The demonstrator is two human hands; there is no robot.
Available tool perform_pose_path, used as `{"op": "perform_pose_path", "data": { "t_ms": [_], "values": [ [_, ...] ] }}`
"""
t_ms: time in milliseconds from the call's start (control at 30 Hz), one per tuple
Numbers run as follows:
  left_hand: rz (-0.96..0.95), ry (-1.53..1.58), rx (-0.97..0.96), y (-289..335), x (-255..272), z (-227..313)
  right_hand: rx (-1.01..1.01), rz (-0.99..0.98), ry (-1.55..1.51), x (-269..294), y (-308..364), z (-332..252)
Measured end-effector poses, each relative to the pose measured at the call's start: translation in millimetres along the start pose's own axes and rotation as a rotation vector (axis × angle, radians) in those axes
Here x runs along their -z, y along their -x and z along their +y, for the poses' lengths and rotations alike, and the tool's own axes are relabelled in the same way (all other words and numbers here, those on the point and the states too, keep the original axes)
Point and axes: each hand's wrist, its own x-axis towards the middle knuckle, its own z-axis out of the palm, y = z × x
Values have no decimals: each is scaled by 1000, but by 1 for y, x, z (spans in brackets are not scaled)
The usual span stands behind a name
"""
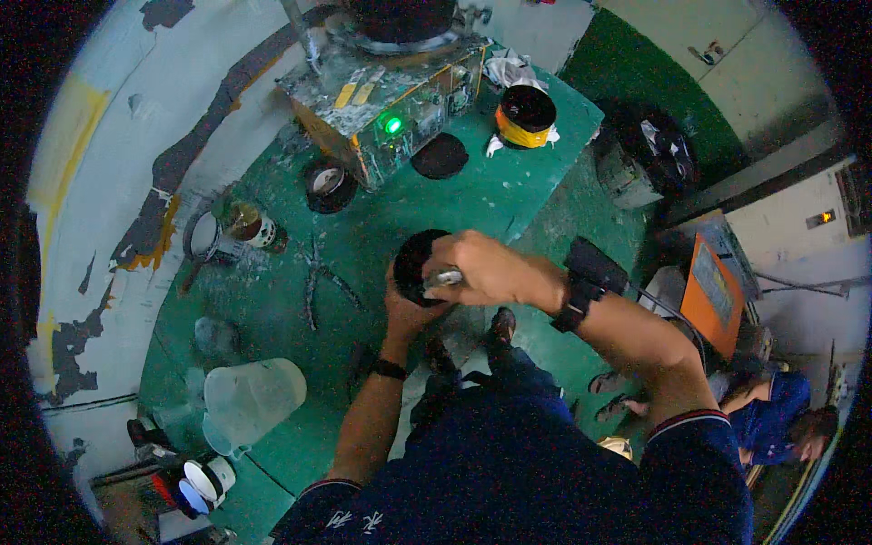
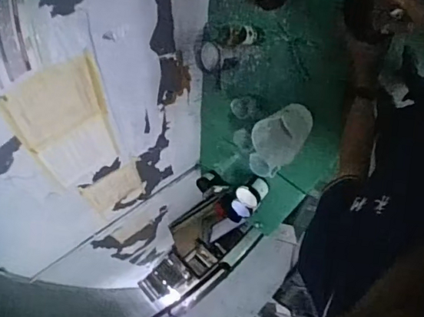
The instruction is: The recorder is mixing white paint or liquid with a darker substance in a small container using a stir stick.
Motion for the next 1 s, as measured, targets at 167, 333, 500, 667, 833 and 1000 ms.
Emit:
{"op": "perform_pose_path", "data": {
  "t_ms": [167,333,500,667,833,1000],
  "values": [
    [55,37,-22,2,7,-7,-216,75,-60,18,21,-2],
    [-6,9,124,-4,0,18,-264,196,72,45,13,-2],
    [-93,254,185,-3,-12,10,-226,264,164,18,10,29],
    [-19,-23,79,4,-7,-27,-467,331,-46,12,39,46],
    [30,45,56,10,11,-45,-821,407,-589,-15,41,26],
    [-35,-39,-11,-3,-4,-14,-811,450,-522,28,52,14]
  ]
}}
